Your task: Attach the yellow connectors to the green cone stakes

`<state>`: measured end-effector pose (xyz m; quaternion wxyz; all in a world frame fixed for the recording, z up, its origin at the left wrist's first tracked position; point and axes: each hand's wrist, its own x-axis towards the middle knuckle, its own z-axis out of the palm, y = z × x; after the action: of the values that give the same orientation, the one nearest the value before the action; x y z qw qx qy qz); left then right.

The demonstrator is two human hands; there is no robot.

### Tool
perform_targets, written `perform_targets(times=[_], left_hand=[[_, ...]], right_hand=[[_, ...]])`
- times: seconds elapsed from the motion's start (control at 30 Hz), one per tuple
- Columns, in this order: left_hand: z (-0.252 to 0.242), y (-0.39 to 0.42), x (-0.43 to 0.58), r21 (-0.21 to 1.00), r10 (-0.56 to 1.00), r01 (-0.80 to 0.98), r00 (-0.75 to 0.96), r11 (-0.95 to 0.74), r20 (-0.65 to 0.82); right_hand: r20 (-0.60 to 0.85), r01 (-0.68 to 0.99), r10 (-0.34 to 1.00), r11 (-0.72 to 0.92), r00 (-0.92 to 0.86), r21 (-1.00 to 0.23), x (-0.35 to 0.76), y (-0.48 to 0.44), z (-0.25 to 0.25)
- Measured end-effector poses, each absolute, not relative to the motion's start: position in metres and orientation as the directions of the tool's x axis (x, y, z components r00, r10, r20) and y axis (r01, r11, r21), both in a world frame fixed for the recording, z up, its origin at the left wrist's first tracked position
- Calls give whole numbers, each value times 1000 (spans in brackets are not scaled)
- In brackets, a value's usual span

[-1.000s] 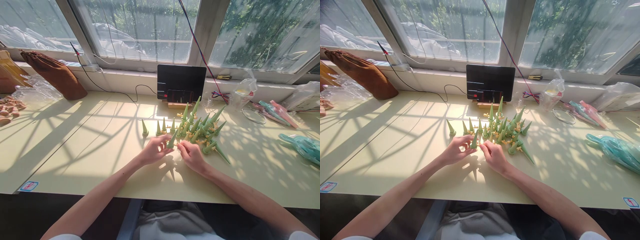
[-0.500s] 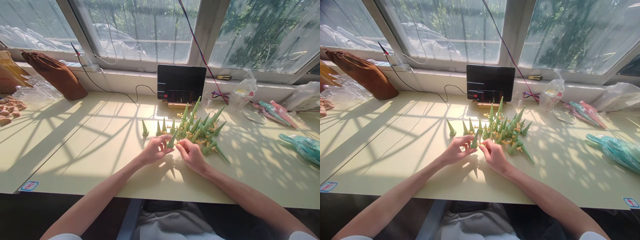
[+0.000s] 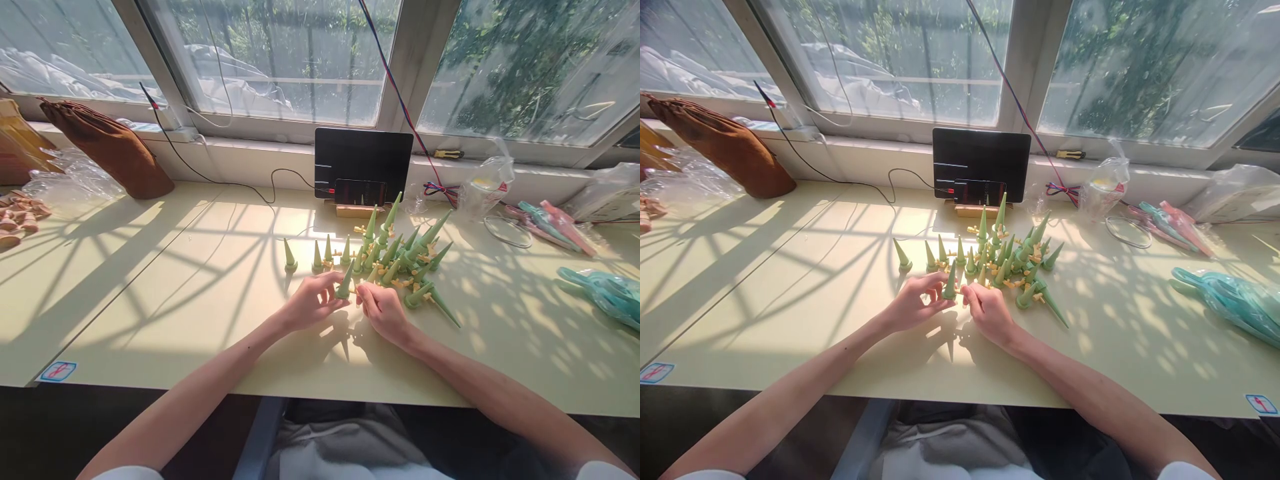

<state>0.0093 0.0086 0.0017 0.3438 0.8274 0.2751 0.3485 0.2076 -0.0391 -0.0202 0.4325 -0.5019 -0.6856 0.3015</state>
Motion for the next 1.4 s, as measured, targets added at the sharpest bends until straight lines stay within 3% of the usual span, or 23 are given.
perform_targets(times=[0.17, 0.37, 1.4], left_hand=[[0, 8, 10, 786, 735, 242, 577, -569, 355], [-4, 9, 9, 784, 736, 259, 588, -564, 335], [-9, 10, 9, 674, 686, 299, 591, -675, 425]], right_hand=[[241, 409, 961, 275, -133, -870, 206, -40, -14], [311, 440, 940, 339, -138, -831, 206, -39, -16], [244, 475, 957, 288, -154, -832, 206, -38, -14]])
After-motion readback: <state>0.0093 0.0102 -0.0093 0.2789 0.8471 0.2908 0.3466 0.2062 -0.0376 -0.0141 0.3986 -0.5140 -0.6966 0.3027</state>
